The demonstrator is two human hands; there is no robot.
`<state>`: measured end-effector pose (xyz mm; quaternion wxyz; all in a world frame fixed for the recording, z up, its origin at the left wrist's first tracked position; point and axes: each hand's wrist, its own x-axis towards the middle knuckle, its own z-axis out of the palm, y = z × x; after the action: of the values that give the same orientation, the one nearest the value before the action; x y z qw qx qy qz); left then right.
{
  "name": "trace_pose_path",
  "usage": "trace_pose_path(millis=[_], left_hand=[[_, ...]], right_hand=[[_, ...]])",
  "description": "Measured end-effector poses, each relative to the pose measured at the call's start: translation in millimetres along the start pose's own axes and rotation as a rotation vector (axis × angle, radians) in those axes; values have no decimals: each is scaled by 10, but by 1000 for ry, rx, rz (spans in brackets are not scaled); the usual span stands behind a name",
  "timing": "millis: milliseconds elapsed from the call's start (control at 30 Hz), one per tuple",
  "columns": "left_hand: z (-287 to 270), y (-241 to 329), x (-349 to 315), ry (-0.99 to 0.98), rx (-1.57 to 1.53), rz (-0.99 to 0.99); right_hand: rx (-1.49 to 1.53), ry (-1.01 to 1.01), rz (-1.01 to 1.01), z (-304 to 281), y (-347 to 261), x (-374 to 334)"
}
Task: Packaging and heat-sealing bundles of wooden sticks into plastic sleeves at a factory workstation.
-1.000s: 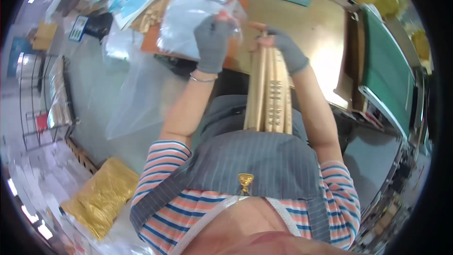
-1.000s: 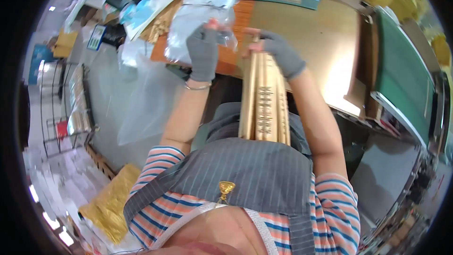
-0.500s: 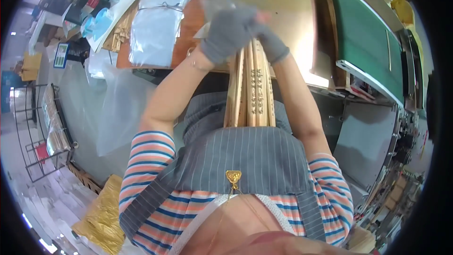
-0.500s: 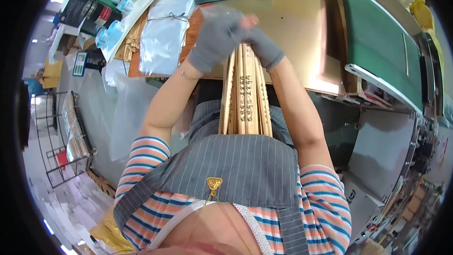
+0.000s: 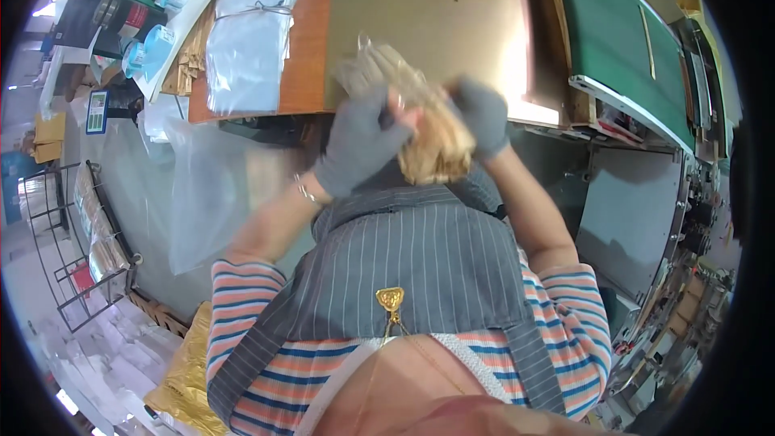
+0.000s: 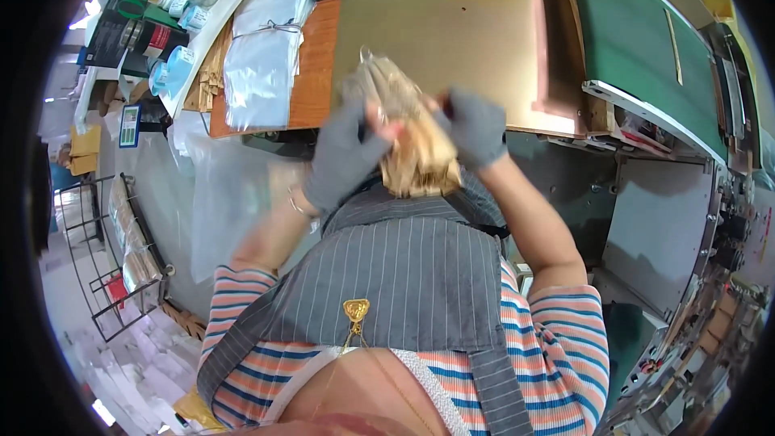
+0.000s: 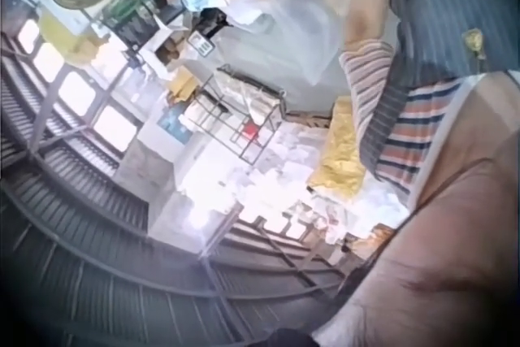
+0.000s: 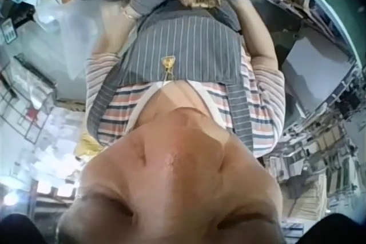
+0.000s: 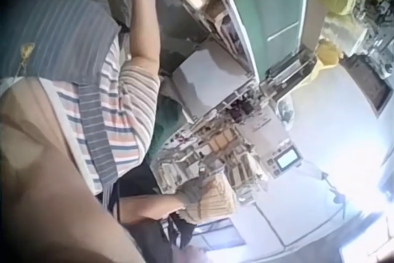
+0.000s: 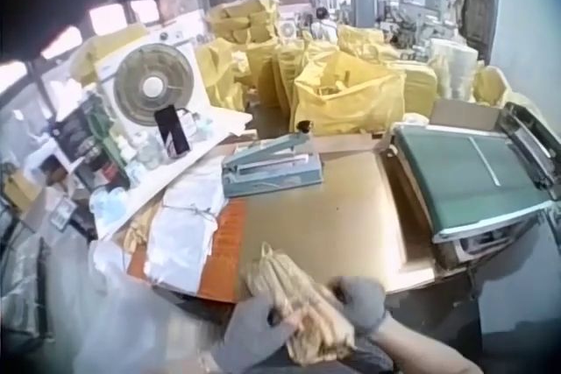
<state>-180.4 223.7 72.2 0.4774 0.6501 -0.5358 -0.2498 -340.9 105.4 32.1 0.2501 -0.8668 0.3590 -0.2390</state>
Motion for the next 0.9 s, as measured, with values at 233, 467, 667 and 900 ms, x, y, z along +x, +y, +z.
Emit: trace_pose_path(millis=[233, 467, 667, 900], left_hand=[[-936, 62, 1492, 167, 357, 249], [-917, 177, 1765, 50, 170, 294], [-871, 472, 1687, -96, 24, 139], [-899, 899, 1510, -102, -127, 163]], right_hand=[[-106, 324, -366, -857, -452, 1255], [125, 230, -219, -1005, 40, 1747], [81, 120, -84, -1439, -156, 1624], [-59, 171, -590, -974, -438, 1462]])
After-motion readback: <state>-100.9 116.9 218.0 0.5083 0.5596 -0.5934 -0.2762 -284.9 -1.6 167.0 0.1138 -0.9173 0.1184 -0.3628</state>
